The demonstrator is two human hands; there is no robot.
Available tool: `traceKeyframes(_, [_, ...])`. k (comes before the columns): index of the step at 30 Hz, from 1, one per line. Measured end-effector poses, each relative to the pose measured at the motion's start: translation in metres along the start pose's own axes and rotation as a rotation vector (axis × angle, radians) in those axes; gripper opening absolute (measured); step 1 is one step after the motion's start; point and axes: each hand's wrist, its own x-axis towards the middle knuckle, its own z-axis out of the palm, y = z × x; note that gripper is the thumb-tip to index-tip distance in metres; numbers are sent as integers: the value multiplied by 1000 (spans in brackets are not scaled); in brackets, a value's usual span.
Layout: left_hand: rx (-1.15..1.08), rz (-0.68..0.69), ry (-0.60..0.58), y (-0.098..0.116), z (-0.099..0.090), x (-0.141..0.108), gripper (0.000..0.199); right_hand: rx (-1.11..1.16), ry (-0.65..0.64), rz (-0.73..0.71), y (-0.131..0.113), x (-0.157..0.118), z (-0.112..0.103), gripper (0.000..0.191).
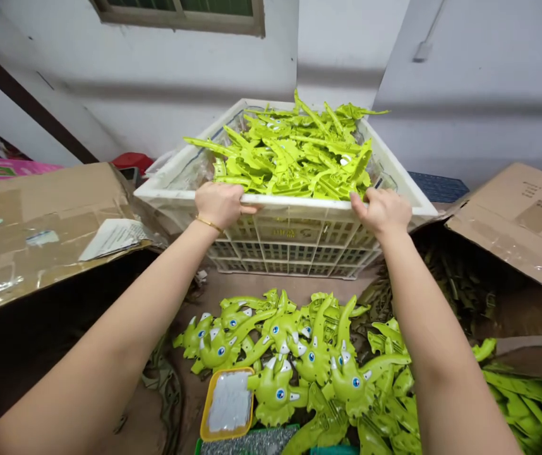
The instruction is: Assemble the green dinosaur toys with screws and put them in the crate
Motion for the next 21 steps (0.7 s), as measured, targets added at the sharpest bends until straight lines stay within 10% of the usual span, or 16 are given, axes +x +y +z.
traceKeyframes(9, [6,76,-176,13,12,98,75,-28,-178,81,-22,90,39,106])
traceKeyframes(16, [-150,-13,231,25,59,37,70,-96,338,29,-21,34,76,84])
traceKeyframes(21, [-125,113,512,24,59,-12,66,-6,649,-136,-8,-12,72,50])
